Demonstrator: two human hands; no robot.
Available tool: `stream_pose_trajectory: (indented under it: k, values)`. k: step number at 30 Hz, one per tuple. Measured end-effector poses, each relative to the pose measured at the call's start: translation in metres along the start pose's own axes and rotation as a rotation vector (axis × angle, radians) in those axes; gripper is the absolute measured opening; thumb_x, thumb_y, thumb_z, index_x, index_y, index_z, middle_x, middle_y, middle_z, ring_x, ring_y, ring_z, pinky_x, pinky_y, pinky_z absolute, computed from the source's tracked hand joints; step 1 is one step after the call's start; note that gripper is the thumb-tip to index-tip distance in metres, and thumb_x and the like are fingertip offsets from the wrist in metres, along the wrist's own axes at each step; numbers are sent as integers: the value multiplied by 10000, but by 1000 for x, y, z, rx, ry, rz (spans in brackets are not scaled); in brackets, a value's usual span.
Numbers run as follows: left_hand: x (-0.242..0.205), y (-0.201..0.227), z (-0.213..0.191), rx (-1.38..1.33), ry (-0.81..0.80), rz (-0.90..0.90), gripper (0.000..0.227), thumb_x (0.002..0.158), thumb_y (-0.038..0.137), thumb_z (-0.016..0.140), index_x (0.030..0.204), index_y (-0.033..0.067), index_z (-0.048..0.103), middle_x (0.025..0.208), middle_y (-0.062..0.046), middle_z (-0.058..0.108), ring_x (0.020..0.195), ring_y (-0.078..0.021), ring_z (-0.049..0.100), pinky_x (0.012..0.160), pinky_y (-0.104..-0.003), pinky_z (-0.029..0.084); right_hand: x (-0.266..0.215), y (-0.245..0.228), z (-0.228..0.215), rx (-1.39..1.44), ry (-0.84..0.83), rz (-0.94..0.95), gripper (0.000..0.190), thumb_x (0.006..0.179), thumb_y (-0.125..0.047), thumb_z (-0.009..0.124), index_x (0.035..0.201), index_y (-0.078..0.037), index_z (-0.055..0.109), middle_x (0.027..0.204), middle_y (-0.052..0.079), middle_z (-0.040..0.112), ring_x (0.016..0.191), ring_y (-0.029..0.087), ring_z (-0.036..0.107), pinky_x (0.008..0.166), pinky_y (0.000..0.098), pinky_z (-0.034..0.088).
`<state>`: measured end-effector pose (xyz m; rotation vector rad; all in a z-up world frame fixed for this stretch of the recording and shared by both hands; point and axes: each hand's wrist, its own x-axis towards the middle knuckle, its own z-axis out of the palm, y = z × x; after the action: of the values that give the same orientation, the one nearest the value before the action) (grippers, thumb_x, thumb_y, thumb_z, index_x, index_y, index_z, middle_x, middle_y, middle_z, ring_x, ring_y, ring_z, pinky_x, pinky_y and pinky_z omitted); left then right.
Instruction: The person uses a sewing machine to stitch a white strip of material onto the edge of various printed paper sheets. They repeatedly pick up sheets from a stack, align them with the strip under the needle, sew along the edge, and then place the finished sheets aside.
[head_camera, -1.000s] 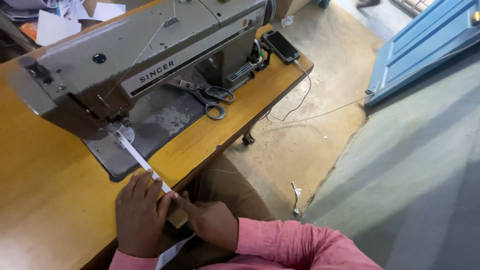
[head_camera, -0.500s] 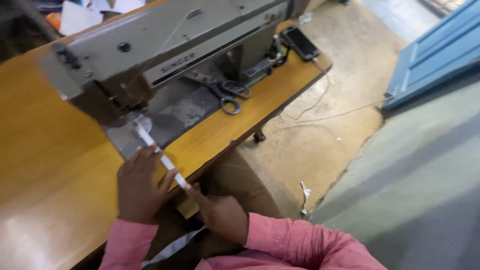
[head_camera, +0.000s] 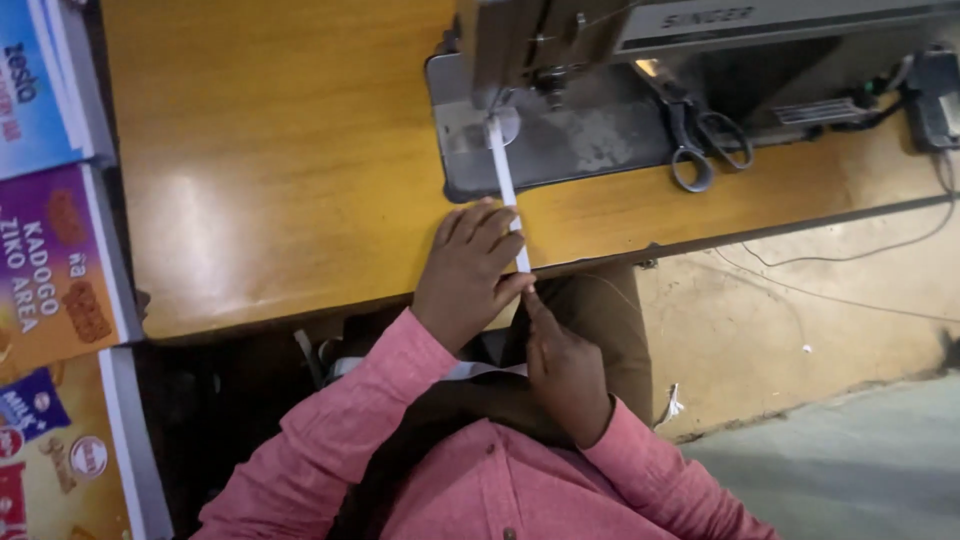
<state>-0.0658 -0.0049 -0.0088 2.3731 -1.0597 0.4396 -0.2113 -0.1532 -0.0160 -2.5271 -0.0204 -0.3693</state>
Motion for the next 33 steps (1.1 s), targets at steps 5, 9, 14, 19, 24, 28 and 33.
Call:
stream_pose_trajectory:
  k: [5, 9, 14, 19, 24, 28, 33]
  values:
    - [2, -7, 4, -30, -23, -29, 519, 984, 571, 693, 1249, 125, 695, 1424, -107, 629, 1451, -375, 517, 1192, -577, 373, 11, -17, -9, -25, 14, 27, 521, 1030, -158, 524, 1535, -193, 650, 850, 125, 800, 743, 334, 782, 609, 444, 616]
    - [11, -10, -4, -21, -70, -68, 501, 1014, 555, 648, 1262, 122, 704, 1430, -120, 636, 1427, -407, 543, 1174, -624, 391, 12, -14, -10, -53, 32, 42, 546, 1019, -157, 567, 1551, -251, 638, 804, 146, 784, 723, 362, 760, 617, 484, 612]
    - [19, -23, 4, -19, -60, -63, 486, 1026, 568, 632, 1250, 142, 706, 1430, -110, 638, 1437, -405, 543, 1185, -620, 387, 28, -37, -19, -76, 49, 36, 509, 1040, -172, 545, 1533, -240, 653, 804, 136, 783, 705, 365, 751, 597, 488, 601]
    - [25, -33, 7, 24, -52, -53, 483, 1016, 551, 653, 1265, 141, 713, 1413, -112, 655, 1417, -400, 568, 1175, -605, 408, 28, -25, -11, -103, 50, 25, 550, 1035, -155, 552, 1570, -260, 617, 743, 148, 747, 689, 384, 730, 597, 523, 588]
    - [39, -40, 6, 39, -53, -70, 401, 1024, 476, 688, 1222, 132, 740, 1386, -117, 678, 1423, -395, 563, 1193, -597, 387, 45, -38, -15, -72, 57, 41, 539, 1041, -151, 558, 1568, -252, 614, 691, 157, 721, 687, 394, 729, 594, 533, 576]
    - [41, -42, 7, 66, -44, -79, 398, 1004, 475, 723, 1199, 129, 752, 1381, -108, 685, 1407, -386, 573, 1186, -586, 388, 44, -35, -12, -59, 47, 75, 532, 1042, -181, 563, 1562, -277, 625, 676, 138, 715, 692, 384, 731, 594, 515, 582]
    - [48, -50, 10, 81, -30, -90, 386, 1030, 495, 679, 1199, 153, 734, 1417, -87, 659, 1405, -372, 566, 1165, -583, 391, 53, -35, -9, -69, 49, 74, 572, 1022, -151, 589, 1583, -264, 604, 679, 161, 715, 684, 411, 726, 625, 534, 580]
